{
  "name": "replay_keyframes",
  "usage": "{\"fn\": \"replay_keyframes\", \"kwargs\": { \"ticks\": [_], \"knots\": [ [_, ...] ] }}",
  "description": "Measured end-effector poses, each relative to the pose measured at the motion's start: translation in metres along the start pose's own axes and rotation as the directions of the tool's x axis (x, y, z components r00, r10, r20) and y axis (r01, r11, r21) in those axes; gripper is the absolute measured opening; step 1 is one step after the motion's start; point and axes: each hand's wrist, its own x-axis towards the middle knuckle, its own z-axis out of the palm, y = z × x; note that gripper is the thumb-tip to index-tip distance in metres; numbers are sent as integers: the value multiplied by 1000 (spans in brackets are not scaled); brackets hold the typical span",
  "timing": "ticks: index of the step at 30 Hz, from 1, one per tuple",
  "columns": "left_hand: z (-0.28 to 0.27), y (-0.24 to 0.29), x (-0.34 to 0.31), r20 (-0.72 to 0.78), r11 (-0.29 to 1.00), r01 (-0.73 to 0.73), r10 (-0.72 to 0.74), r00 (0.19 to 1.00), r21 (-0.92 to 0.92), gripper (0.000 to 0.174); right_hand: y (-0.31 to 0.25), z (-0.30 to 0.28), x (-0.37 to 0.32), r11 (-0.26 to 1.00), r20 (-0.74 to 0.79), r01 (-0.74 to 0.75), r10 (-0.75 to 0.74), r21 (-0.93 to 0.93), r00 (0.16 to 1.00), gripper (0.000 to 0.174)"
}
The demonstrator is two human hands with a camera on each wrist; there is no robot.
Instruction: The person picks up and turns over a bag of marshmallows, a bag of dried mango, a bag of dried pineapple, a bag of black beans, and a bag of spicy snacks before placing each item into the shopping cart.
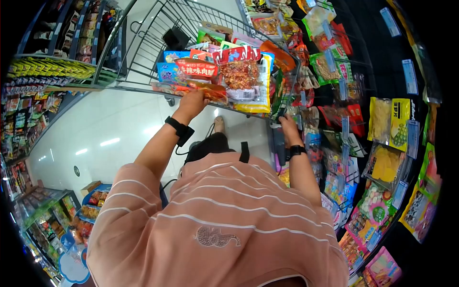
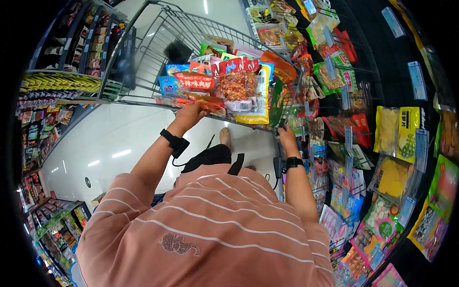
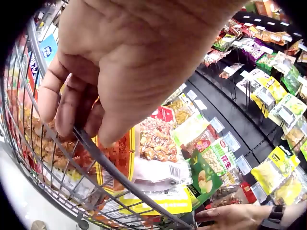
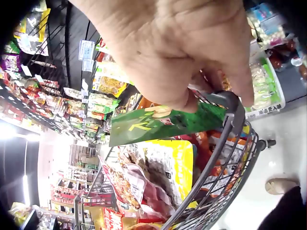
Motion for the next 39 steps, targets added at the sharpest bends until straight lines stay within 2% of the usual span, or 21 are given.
{"fn": "replay_keyframes", "kwargs": {
  "ticks": [4, 7, 10, 13, 16, 18, 20, 22, 25, 26, 29, 30, 32, 38, 39],
  "knots": [
    [3, -15, 10, -59, 998, -12, 8, 998, -54, 31, -2, 13, 6, 998, -13, 1, -1, 66, 1000, 44],
    [0, -22, 20, -115, 996, -50, 41, 992, -70, 30, -2, 18, 18, 991, 9, -37, 36, 127, 999, 48],
    [-5, -31, 32, -145, 993, -101, 92, 985, -62, 29, 0, 24, 29, 993, 1, -22, 22, 112, 1000, 57],
    [-9, -36, 46, -135, 994, -85, 76, 988, -63, 31, -12, 26, 34, 999, 55, -45, 44, 14, 998, 63],
    [-10, -42, 66, -178, 992, -104, 90, 980, -67, 30, 29, 27, 85, 983, 96, 72, -57, -170, 994, 59],
    [-4, -52, 78, -199, 992, -114, 101, 975, -52, 29, 15, 28, 82, 993, 120, 53, -40, -104, 992, 60],
    [-10, -55, 89, -169, 996, -79, 70, 983, -47, 32, -1, 32, 75, 1000, 135, -8, 9, -5, 991, 60],
    [-12, -61, 98, -101, 1000, -16, 13, 995, -27, 35, -27, 26, 62, 999, 217, -7, -1, 33, 976, 60],
    [-4, -68, 112, -169, 998, -31, 22, 985, -50, 36, -34, 20, 75, 998, 327, -44, 29, 38, 945, 59],
    [-8, -72, 120, -90, 999, 30, -33, 995, -33, 38, -34, 20, 84, 998, 358, -55, 39, 34, 933, 59],
    [-11, -84, 131, -215, 995, -46, 27, 976, -83, 33, -44, 16, 97, 995, 441, -55, 12, 85, 897, 59],
    [-13, -87, 135, -182, 993, 0, -21, 983, -116, 36, -42, 15, 94, 994, 449, -73, 28, 83, 893, 58],
    [-4, -90, 146, -168, 990, -1, -23, 986, -138, 36, -42, 12, 101, 990, 462, -110, 60, 82, 885, 57],
    [-44, -96, 165, -103, 994, 71, -80, 992, -88, 38, -62, 18, 106, 986, 499, -85, 4, 141, 867, 55],
    [-27, -96, 178, -63, 994, 63, -69, 996, -95, 37, -51, 16, 115, 980, 488, -117, 24, 162, 872, 54]
  ]
}}
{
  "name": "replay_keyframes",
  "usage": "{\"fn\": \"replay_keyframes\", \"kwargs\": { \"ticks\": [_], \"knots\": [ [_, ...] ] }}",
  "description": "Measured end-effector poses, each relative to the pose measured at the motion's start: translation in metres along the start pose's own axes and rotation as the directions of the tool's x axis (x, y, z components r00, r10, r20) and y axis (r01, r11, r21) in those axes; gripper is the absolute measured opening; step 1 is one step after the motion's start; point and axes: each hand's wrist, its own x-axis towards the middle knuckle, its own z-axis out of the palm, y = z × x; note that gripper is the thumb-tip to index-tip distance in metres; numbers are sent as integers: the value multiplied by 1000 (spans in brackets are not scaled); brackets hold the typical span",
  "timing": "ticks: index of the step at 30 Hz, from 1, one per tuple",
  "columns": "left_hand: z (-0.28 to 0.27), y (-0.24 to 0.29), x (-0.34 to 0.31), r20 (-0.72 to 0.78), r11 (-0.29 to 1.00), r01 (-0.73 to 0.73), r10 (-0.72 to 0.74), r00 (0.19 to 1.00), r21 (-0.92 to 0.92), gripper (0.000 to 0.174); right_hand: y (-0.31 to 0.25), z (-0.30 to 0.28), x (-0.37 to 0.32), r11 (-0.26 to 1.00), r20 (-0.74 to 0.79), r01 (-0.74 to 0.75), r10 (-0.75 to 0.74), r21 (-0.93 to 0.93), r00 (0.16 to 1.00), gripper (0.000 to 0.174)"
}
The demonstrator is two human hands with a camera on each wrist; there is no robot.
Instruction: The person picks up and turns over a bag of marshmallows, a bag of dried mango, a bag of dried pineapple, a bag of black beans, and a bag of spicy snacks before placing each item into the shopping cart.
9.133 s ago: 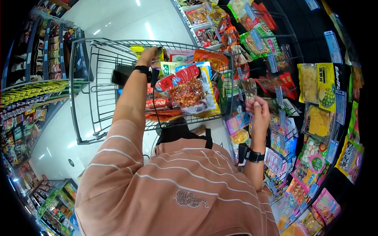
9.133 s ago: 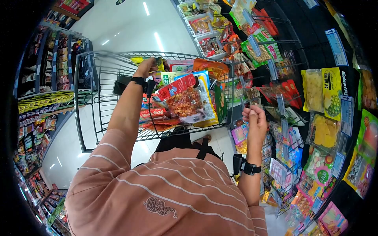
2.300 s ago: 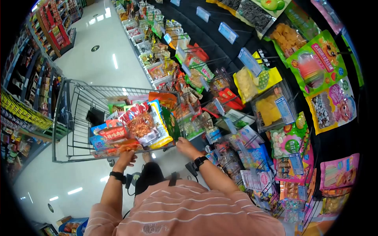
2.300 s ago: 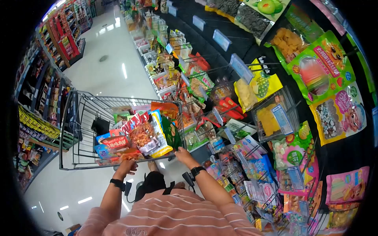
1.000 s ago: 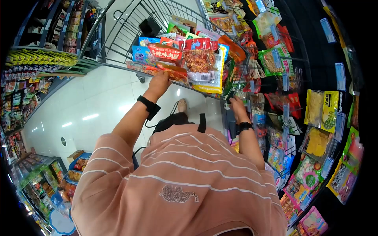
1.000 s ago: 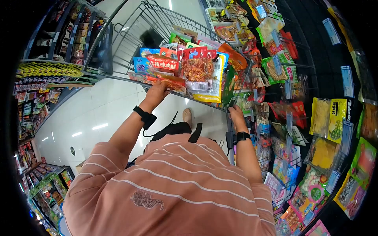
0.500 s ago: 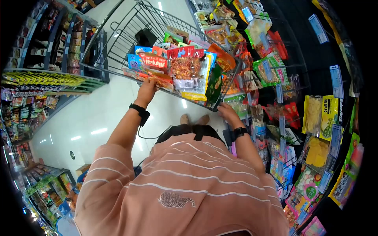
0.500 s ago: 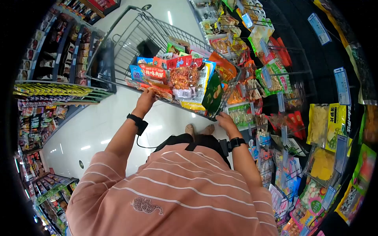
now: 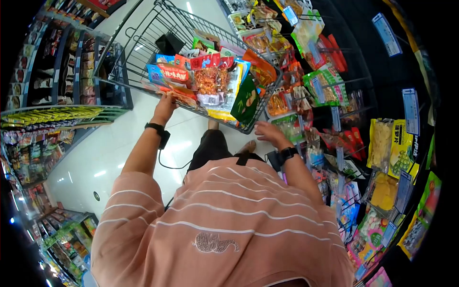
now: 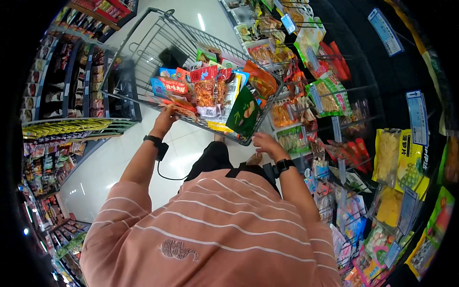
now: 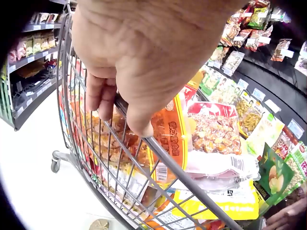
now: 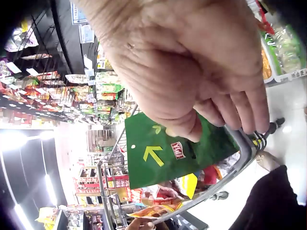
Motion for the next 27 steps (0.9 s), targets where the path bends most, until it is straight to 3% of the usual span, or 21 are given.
{"fn": "replay_keyframes", "kwargs": {
  "ticks": [6, 9, 12, 13, 16, 17, 20, 21, 24, 25, 26, 27],
  "knots": [
    [-35, -12, 21, 34, 994, -90, 88, 995, 54, 38, -50, 10, 25, 997, -73, 52, -48, 56, 996, 45],
    [-32, -9, 34, 40, 978, -189, 186, 982, 84, 41, -68, 12, 31, 985, -160, 107, -85, 137, 983, 43],
    [-46, -13, 50, 114, 980, -166, 153, 982, 112, 39, -85, 21, 44, 985, -280, 136, -103, 101, 954, 43],
    [-48, -16, 54, 82, 971, -220, 213, 974, 95, 36, -95, 31, 43, 977, -355, 176, -123, 121, 927, 42],
    [-49, -25, 75, 142, 952, -269, 249, 958, 144, 33, -130, 50, 37, 970, -462, 43, -153, -241, 873, 43],
    [-53, -26, 83, 135, 944, -297, 279, 951, 144, 32, -139, 62, 42, 915, -483, 92, -291, -394, 825, 51],
    [-60, -30, 97, 177, 937, -323, 298, 938, 134, 32, -171, 99, 41, 780, -488, -4, -388, -626, 782, 55],
    [-59, -29, 100, 178, 935, -327, 301, 937, 136, 32, -165, 106, 48, 732, -474, 57, -496, -679, 728, 49],
    [-71, -24, 109, 169, 926, -347, 322, 931, 147, 33, -156, 96, 69, 784, -470, -17, -354, -621, 808, 39],
    [-72, -26, 112, 167, 922, -360, 336, 927, 142, 33, -158, 93, 60, 829, -535, -53, -309, -557, 786, 34],
    [-73, -29, 115, 165, 919, -370, 347, 923, 136, 33, -153, 86, 52, 839, -562, -14, -352, -544, 748, 30],
    [-72, -32, 119, 149, 912, -393, 375, 915, 117, 31, -141, 70, 45, 904, -571, 45, -306, -426, 762, 24]
  ]
}}
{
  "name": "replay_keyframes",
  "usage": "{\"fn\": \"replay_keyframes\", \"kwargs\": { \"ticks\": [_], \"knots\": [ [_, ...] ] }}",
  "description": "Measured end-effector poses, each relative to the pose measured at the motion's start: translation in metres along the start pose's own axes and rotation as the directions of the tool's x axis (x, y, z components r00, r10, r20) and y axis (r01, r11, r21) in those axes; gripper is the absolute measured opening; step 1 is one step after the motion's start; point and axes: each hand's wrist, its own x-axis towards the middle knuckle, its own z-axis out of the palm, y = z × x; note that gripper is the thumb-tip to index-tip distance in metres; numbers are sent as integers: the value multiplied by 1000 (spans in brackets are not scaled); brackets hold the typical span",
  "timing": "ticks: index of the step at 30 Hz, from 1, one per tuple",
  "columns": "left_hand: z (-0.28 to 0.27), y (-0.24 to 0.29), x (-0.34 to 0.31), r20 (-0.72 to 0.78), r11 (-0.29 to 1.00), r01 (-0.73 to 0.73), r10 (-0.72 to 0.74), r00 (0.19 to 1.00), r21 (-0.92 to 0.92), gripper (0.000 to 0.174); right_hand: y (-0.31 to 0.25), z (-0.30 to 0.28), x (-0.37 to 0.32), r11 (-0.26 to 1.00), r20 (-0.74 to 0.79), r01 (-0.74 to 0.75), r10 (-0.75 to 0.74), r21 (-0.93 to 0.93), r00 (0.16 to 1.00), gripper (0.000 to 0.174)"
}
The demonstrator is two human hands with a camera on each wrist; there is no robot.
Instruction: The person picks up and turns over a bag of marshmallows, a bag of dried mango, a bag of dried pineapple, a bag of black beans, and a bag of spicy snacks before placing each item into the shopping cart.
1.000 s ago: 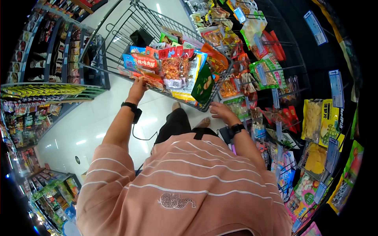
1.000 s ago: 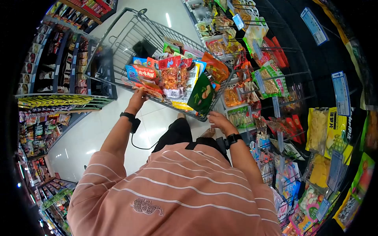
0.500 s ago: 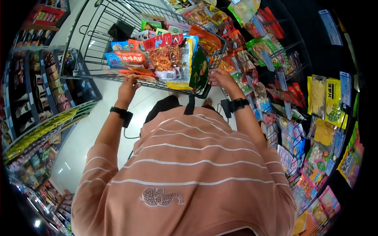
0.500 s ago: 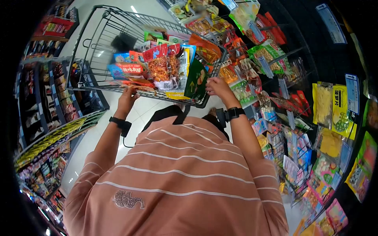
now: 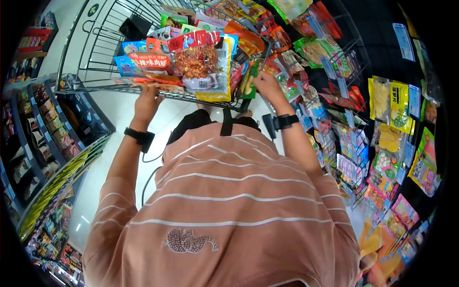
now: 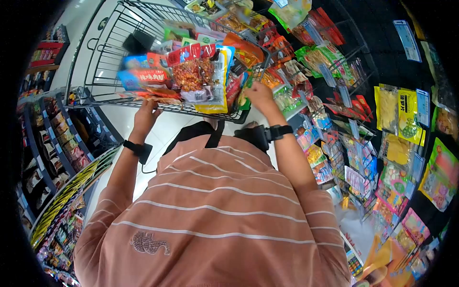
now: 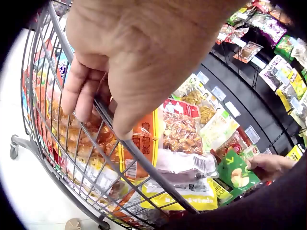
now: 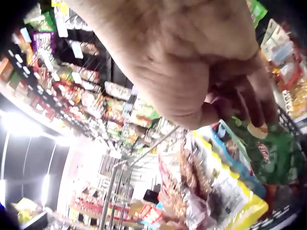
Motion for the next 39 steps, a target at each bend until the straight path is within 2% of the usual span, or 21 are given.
{"fn": "replay_keyframes", "kwargs": {
  "ticks": [2, 4, 7, 11, 16, 19, 20, 22, 23, 25, 26, 29, 32, 33, 35, 38, 39],
  "knots": [
    [3, -4, 3, -1, 1000, -2, 2, 1000, -17, 31, 19, -15, -9, 958, 46, -98, 89, 269, 995, 16],
    [-6, -1, 8, 5, 1000, 0, 0, 1000, -28, 30, 14, -31, -22, 838, 98, -173, 143, 518, 985, 10],
    [-12, -3, 13, 26, 1000, 5, -5, 1000, -24, 29, 33, -31, -25, 744, 119, -221, 189, 631, 975, 7],
    [-15, -7, 20, 23, 999, -19, 20, 1000, -46, 28, 48, -31, -25, 693, 130, -189, 138, 696, 982, 6],
    [-22, -3, 27, 70, 999, -8, 11, 997, -48, 28, 25, -44, -36, 664, 105, -141, 94, 734, 990, 4],
    [-47, 6, 24, 145, 994, -52, 65, 987, -96, 32, 6, -63, -44, 648, 74, -124, 104, 751, 992, 8],
    [-60, 13, 24, 211, 997, -68, 75, 975, -44, 34, -9, -67, -53, 629, 13, -109, 155, 770, 988, 12],
    [-93, 44, 30, 333, 991, -121, 97, 938, 52, 38, -3, -84, -54, 621, -14, -14, 39, 784, 999, 12],
    [-104, 59, 37, 312, 984, -138, 166, 936, -111, 40, -3, -94, -55, 614, -34, 43, -26, 788, 999, 11],
    [-125, 92, 56, 233, 889, -184, 301, 925, -420, 44, -25, -110, -62, 617, -91, 124, -84, 777, 992, 10],
    [-139, 114, 71, 284, 866, -156, 319, 904, -475, 54, -34, -119, -64, 604, -102, 154, -120, 782, 988, 9],
    [-148, 172, 105, 42, 735, -453, 545, 837, -504, 65, -77, -146, -81, 545, -104, 189, -183, 817, 978, 8],
    [-167, 229, 129, 12, 619, -578, 688, 726, -531, 80, -111, -170, -95, 477, -126, 258, -291, 840, 948, 8],
    [-163, 240, 141, -29, 524, -588, 731, 682, -616, 83, -119, -176, -99, 456, -140, 281, -319, 844, 937, 9],
    [-163, 260, 159, -13, 437, -574, 789, 615, -693, 82, -130, -184, -106, 411, -165, 319, -369, 854, 915, 11],
    [-163, 280, 158, 178, 314, -181, 832, 525, -932, 71, -146, -184, -115, 285, -227, 337, -357, 897, 906, 13],
    [-161, 279, 157, 233, 338, -124, 830, 507, -933, 66, -153, -181, -119, 255, -272, 353, -303, 900, 913, 12]
  ]
}}
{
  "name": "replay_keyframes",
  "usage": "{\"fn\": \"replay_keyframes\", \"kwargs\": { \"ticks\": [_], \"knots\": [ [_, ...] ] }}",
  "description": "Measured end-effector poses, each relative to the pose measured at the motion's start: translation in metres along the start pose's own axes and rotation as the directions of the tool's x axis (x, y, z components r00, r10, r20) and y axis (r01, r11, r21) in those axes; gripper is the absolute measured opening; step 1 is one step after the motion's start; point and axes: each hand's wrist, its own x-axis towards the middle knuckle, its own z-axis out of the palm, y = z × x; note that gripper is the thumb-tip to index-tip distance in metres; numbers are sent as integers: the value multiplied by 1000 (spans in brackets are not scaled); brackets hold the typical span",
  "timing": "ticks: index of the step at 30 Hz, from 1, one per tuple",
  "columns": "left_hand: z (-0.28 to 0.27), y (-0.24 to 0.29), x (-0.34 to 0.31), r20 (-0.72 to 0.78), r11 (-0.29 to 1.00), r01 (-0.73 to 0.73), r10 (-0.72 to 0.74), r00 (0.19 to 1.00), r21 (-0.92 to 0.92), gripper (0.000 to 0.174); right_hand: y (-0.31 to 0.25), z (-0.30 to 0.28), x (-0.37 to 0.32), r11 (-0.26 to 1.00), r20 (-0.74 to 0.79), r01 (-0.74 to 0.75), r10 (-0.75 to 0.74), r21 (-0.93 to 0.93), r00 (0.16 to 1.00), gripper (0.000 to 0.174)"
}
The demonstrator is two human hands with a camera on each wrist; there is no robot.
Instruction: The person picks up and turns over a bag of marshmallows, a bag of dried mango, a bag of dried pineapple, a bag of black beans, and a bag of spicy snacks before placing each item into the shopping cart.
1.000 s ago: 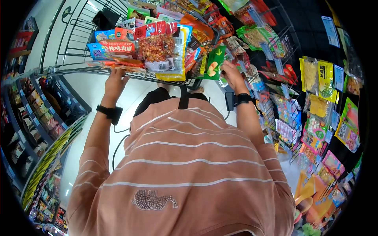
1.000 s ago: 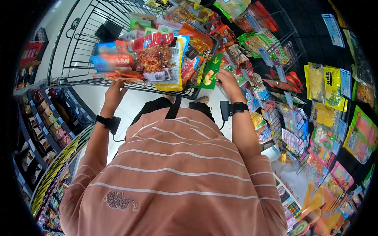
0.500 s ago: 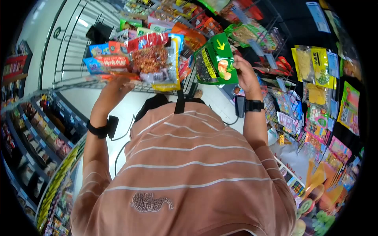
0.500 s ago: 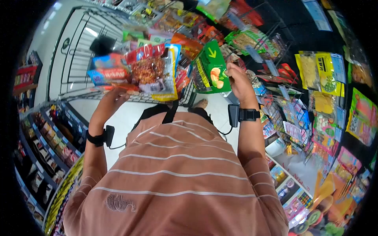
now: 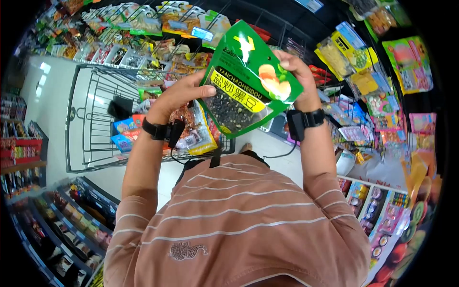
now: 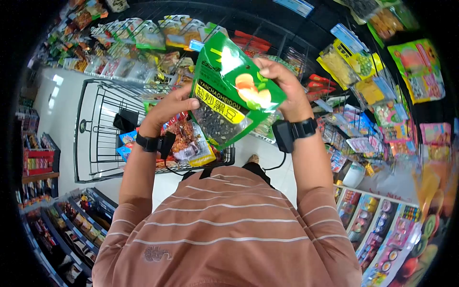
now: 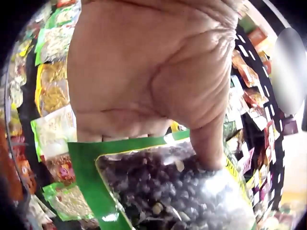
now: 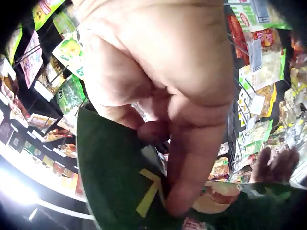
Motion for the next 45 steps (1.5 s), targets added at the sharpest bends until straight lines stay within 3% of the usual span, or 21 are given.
{"fn": "replay_keyframes", "kwargs": {
  "ticks": [1, 4, 6, 7, 8, 10, 12, 14, 17, 20, 23, 29, 40, 45],
  "knots": [
    [3, -7, -4, 23, 998, 49, -48, 999, -44, 61, 0, 7, -3, 999, -66, 26, -24, 22, 998, 11],
    [19, -22, -6, -1, 989, 88, -89, 996, -118, 43, 12, -37, 12, 964, 215, 20, -79, 264, 973, 17],
    [34, -16, -10, -105, 965, 84, -113, 988, -249, 39, 20, -41, 5, 971, -183, 89, -48, 222, 982, 28],
    [37, -14, -10, -140, 959, 79, -121, 983, -274, 38, 29, -49, -2, 948, -169, 202, -163, 248, 972, 35],
    [41, -12, -9, -181, 951, 67, -126, 975, -301, 38, 34, -50, -6, 924, -144, 210, -172, 319, 975, 43],
    [44, -13, -4, -267, 950, 10, -98, 959, -311, 38, 36, -38, -6, 871, -70, 211, -201, 445, 977, 60],
    [43, -21, 1, -343, 962, -51, -45, 938, -268, 40, 50, -39, -18, 925, -27, 111, -108, 363, 994, 70],
    [53, -11, 6, -391, 961, -69, -43, 919, -267, 40, 64, -37, -27, 929, 22, 24, -35, 370, 999, 62],
    [66, -4, 13, -447, 958, -121, -8, 895, -260, 38, 79, -31, -36, 987, -63, 81, -73, 138, 995, 50],
    [74, 1, 12, -438, 966, -148, 42, 898, -210, 39, 83, -28, -41, 994, -175, 95, -85, 54, 981, 43],
    [74, 0, 10, -426, 984, -117, 51, 903, -131, 42, 81, -26, -43, 992, -188, 123, -116, 24, 975, 43],
    [75, -2, 11, -345, 985, -98, 45, 938, -139, 48, 82, -29, -48, 990, -195, 140, -133, 24, 972, 41],
    [77, 5, 15, -351, 994, -56, 21, 936, -90, 49, 84, -35, -44, 986, -229, 160, -165, -39, 959, 41],
    [75, 1, 24, -377, 993, -64, 23, 926, -96, 55, 75, -29, -44, 974, -242, 155, -193, -167, 951, 40]
  ]
}}
